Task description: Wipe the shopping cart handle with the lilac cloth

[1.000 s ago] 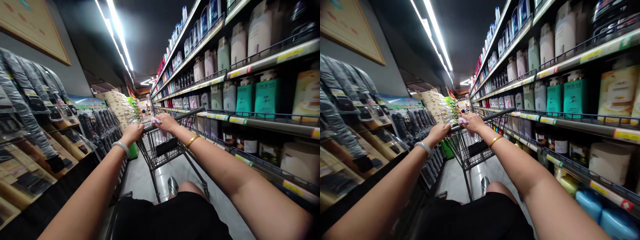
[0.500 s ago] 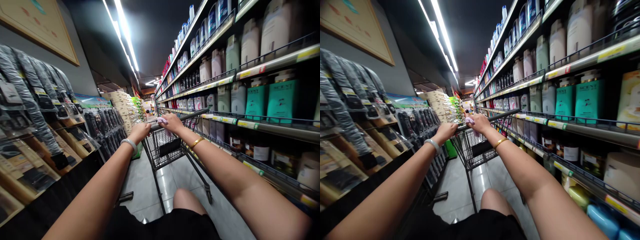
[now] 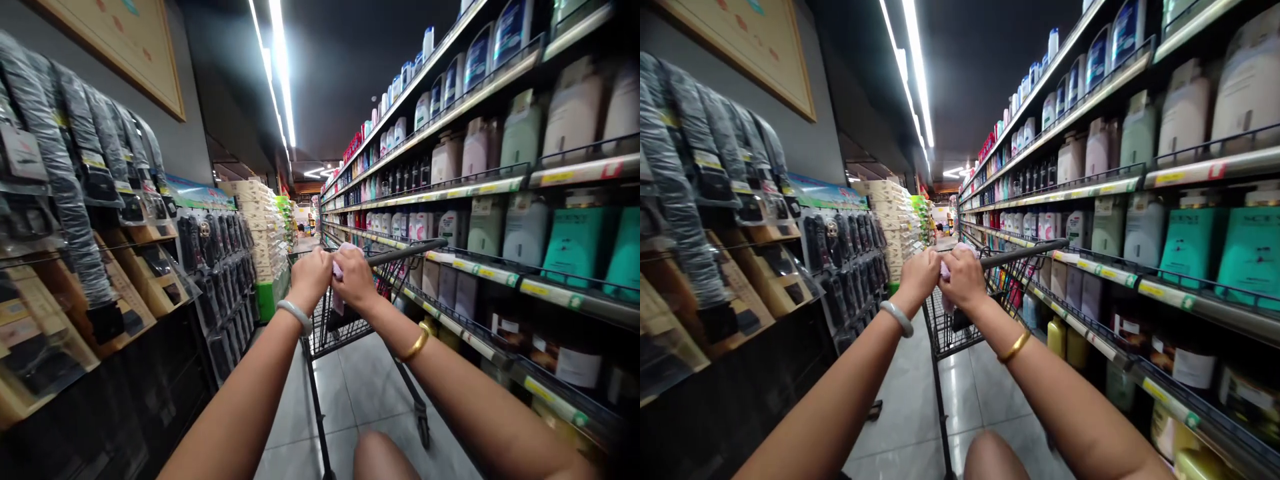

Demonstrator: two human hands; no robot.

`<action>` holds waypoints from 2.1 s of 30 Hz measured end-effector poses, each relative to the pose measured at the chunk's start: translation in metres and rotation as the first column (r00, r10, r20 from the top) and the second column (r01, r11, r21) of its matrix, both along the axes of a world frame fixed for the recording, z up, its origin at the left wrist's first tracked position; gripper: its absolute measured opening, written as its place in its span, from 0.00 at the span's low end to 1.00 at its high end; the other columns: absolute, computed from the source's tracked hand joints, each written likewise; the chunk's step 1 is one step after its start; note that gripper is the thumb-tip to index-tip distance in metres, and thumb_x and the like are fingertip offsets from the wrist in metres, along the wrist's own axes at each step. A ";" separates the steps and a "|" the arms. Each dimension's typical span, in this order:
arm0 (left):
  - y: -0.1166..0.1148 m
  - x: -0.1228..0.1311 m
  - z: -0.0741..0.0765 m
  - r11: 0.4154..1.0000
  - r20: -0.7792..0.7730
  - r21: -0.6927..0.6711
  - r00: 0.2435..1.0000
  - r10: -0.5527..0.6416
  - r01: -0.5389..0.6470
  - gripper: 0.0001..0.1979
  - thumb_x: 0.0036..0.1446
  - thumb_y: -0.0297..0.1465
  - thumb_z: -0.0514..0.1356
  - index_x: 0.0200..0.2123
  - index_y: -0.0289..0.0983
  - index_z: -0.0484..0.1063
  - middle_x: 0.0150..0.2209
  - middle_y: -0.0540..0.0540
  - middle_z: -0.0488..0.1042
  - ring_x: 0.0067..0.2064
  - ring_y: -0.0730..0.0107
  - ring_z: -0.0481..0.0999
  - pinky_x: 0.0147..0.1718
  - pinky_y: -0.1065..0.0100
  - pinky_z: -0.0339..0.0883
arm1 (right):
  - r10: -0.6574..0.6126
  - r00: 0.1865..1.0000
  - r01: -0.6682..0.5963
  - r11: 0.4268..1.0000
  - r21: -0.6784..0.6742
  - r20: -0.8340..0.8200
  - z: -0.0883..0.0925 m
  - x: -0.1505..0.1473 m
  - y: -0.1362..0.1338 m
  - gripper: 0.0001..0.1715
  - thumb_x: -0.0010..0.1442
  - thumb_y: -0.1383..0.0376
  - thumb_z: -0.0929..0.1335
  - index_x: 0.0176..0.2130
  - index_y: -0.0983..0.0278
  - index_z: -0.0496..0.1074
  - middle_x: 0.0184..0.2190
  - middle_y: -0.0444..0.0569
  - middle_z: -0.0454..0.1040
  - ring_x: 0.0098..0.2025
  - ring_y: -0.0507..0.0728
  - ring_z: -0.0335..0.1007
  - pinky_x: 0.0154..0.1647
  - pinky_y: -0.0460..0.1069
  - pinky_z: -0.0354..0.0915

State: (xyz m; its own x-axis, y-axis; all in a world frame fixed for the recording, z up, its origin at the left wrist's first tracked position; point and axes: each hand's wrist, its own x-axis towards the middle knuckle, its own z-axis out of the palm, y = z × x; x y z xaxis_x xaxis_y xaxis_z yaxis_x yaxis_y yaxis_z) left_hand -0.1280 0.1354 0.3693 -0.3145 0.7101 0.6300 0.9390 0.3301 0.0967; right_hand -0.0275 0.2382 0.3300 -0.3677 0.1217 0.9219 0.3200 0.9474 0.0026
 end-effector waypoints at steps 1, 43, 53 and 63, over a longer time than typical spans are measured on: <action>-0.001 0.001 -0.001 1.000 0.013 0.016 1.000 -0.006 0.006 0.24 0.70 0.35 0.37 0.46 0.37 0.72 0.43 0.38 0.81 0.45 0.55 0.80 0.40 0.60 0.66 | 0.043 0.999 -0.043 0.998 0.054 0.005 -0.003 0.001 0.002 0.14 0.63 0.59 0.68 0.45 0.62 0.77 0.44 0.54 0.78 0.51 0.64 0.69 0.57 0.57 0.64; 0.010 -0.014 -0.052 0.879 0.268 0.185 0.838 -0.476 0.440 0.28 0.67 0.41 0.36 0.30 0.40 0.72 0.30 0.45 0.77 0.35 0.63 0.74 0.35 0.64 0.59 | 0.274 0.829 -0.389 0.909 -0.150 -0.487 -0.020 0.097 0.048 0.16 0.60 0.50 0.70 0.36 0.57 0.81 0.39 0.50 0.82 0.45 0.64 0.80 0.53 0.61 0.73; 0.044 0.004 -0.071 0.775 0.138 0.341 0.788 -0.601 0.531 0.32 0.71 0.48 0.35 0.30 0.42 0.72 0.28 0.46 0.76 0.33 0.62 0.74 0.32 0.62 0.54 | 0.105 0.742 -0.389 0.872 -0.298 -0.662 -0.008 0.110 0.106 0.24 0.52 0.43 0.73 0.31 0.61 0.78 0.29 0.45 0.79 0.33 0.57 0.77 0.41 0.53 0.76; 0.079 0.006 -0.109 0.642 0.205 0.471 0.633 -0.746 0.605 0.24 0.73 0.45 0.43 0.50 0.44 0.76 0.47 0.47 0.82 0.50 0.61 0.78 0.60 0.56 0.61 | -0.013 0.993 -0.016 0.970 -0.244 -0.117 0.018 0.127 0.008 0.23 0.67 0.45 0.63 0.42 0.56 0.79 0.36 0.49 0.81 0.44 0.62 0.79 0.50 0.60 0.75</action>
State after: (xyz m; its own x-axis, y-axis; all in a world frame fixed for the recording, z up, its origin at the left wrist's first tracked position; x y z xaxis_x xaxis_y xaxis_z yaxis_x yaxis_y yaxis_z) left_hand -0.1220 0.2142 0.2604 -0.0739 0.5808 0.8107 0.7475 -0.5058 0.4305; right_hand 0.0993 0.2464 0.3482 -0.2597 0.3479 0.9008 0.3034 0.9150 -0.2659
